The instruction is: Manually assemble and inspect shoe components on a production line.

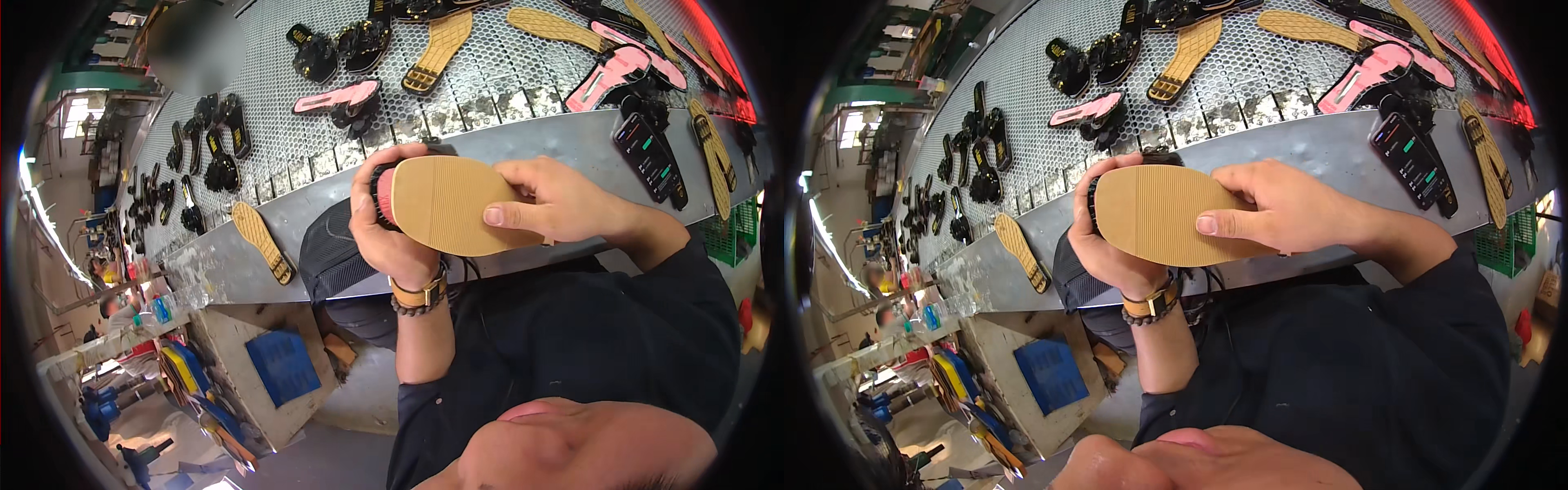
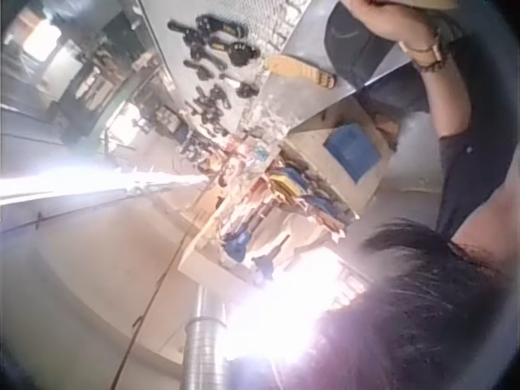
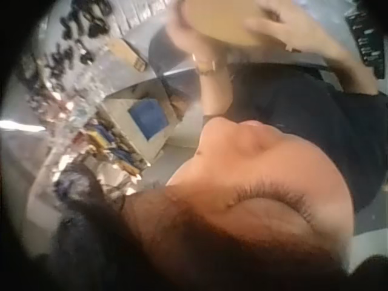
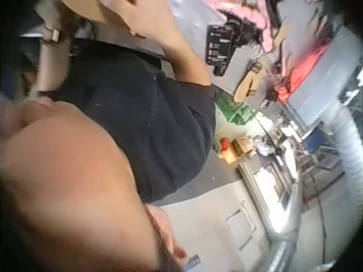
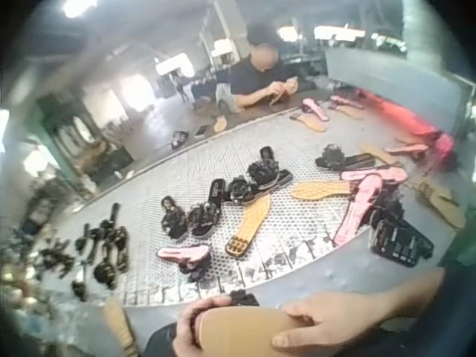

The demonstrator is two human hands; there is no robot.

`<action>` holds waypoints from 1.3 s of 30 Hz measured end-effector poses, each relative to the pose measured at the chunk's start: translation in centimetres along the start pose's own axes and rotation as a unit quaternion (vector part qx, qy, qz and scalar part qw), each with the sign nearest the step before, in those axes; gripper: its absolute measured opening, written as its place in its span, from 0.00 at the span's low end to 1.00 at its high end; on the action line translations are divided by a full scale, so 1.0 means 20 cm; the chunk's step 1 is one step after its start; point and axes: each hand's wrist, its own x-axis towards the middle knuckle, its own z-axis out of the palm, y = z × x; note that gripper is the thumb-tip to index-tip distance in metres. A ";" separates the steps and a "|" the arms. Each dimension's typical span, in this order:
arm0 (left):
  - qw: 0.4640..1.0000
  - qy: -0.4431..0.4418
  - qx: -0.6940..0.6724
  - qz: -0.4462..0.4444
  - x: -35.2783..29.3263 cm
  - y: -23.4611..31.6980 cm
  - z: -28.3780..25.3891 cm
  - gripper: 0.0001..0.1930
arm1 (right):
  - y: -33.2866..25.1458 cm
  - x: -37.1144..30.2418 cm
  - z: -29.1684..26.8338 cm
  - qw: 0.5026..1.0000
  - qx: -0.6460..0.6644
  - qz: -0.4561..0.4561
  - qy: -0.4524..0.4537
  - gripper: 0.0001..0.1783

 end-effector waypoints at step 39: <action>0.968 0.136 0.087 0.191 -0.07 0.08 0.05 0.17 | 0.28 0.15 -0.19 0.818 0.516 -0.191 0.168 0.22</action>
